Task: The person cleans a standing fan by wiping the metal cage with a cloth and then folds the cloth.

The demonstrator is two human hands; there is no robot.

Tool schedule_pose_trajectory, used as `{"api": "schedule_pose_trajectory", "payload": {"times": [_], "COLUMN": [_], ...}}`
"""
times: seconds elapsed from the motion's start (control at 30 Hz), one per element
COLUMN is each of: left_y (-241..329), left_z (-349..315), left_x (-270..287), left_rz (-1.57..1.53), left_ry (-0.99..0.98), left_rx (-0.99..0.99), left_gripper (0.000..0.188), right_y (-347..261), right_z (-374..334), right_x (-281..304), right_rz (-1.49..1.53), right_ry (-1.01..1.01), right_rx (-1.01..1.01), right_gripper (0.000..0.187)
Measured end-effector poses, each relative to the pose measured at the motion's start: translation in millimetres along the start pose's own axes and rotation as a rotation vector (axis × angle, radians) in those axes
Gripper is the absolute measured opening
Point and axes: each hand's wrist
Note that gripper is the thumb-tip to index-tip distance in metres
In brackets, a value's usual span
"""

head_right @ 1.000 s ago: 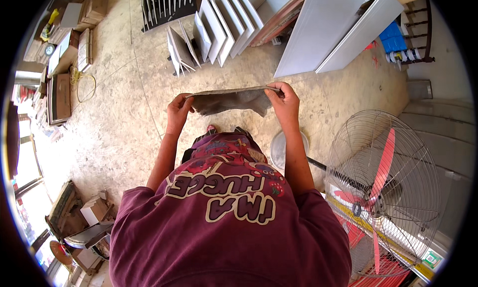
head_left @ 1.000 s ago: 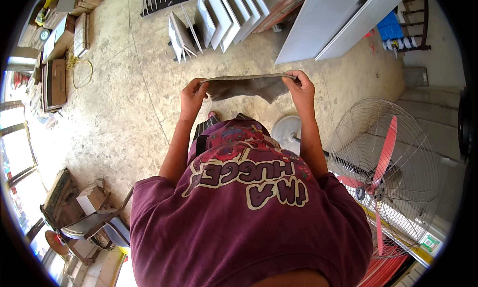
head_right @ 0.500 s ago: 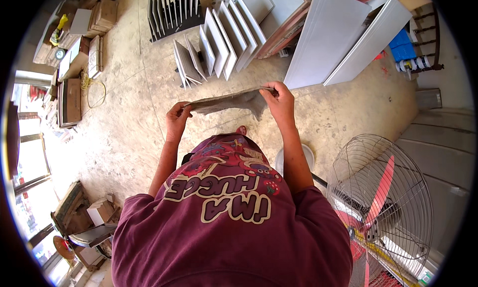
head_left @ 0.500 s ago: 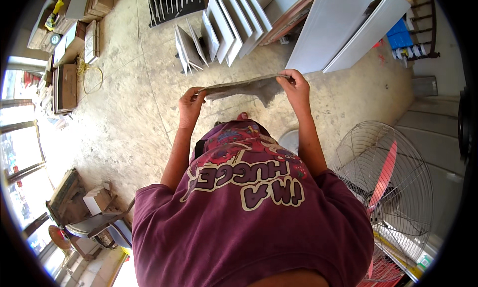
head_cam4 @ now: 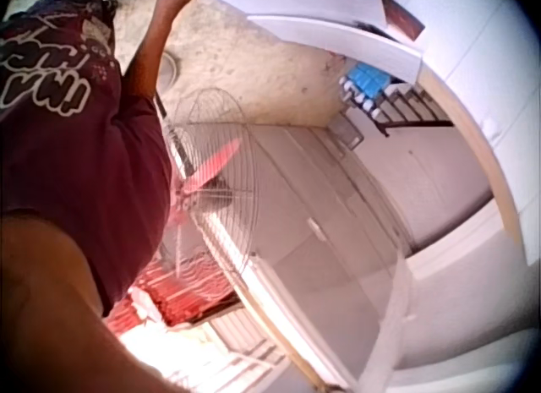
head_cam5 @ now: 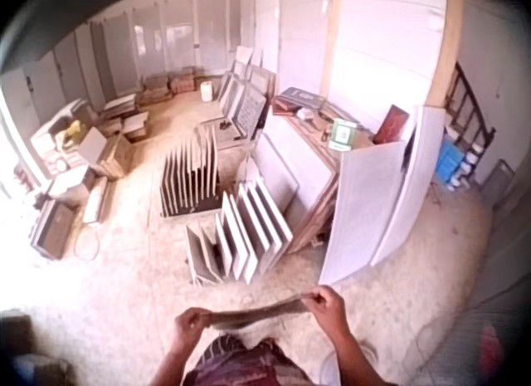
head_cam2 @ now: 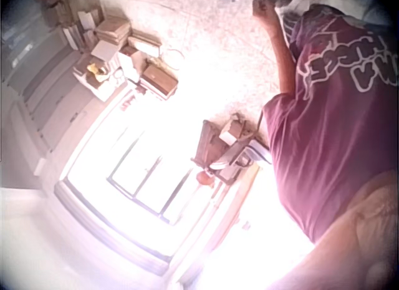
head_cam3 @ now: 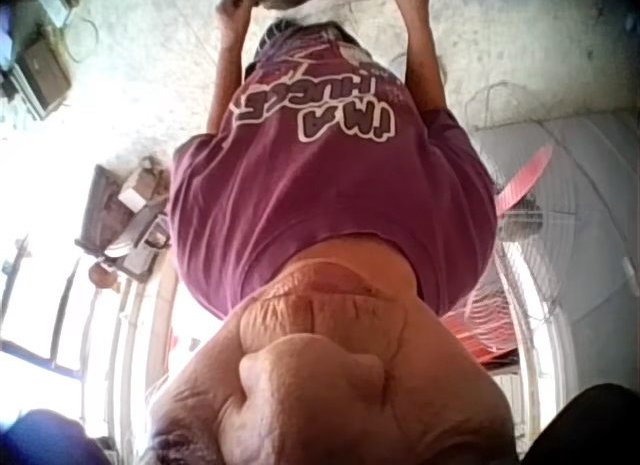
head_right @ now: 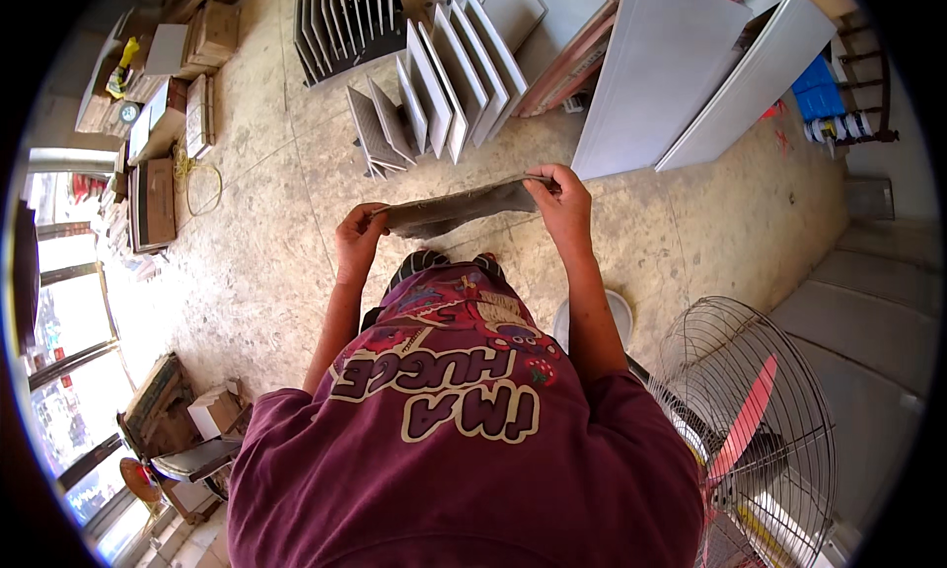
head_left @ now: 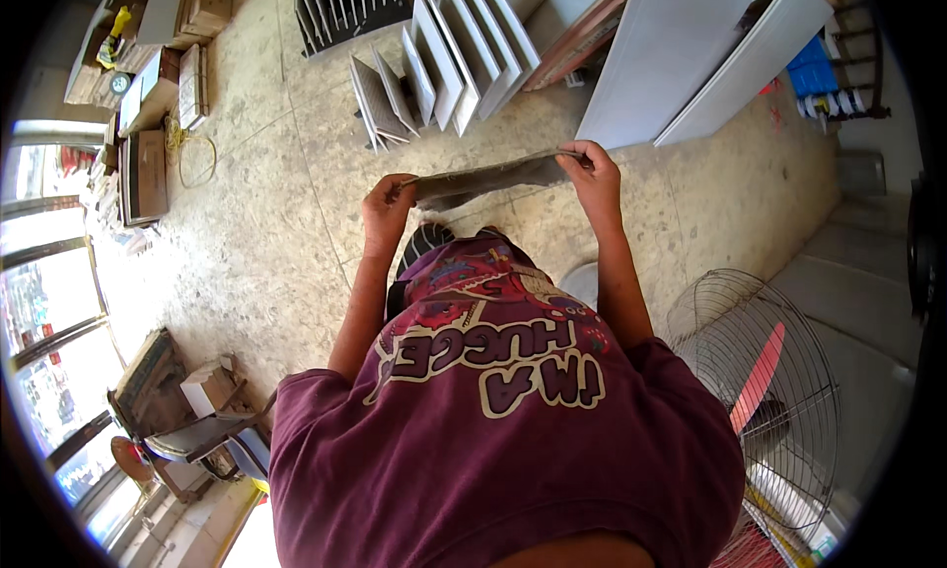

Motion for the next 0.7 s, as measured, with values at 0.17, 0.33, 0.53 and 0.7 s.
{"api": "schedule_pose_trajectory", "payload": {"times": [0.17, 0.33, 0.53, 0.7], "left_y": [-4, -3, 7, 16], "left_z": [21, 54, 108, 148], "left_x": [4, 16, 38, 56], "left_rz": [-0.015, -0.025, -0.072, -0.110], "left_ry": [0.000, -0.017, -0.009, -0.010], "left_rx": [-0.003, 0.007, -0.036, -0.044], "left_gripper": [0.012, 0.013, 0.013, 0.012], "right_y": [3, -8, -25, -41], "right_z": [23, 49, 91, 120], "right_x": [-9, -29, -54, -80], "right_rz": [-0.011, -0.048, -0.090, -0.120], "right_ry": [-0.020, -0.010, -0.009, 0.021], "right_rx": [-0.009, 0.004, 0.035, 0.065], "right_gripper": [0.016, 0.015, 0.016, 0.016]}}
Point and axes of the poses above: each hand's wrist, its own z-axis towards the middle knuckle, its own x-axis out of the back of the hand, y = z × x, and after that the axes turned 3 degrees about z, right-handed
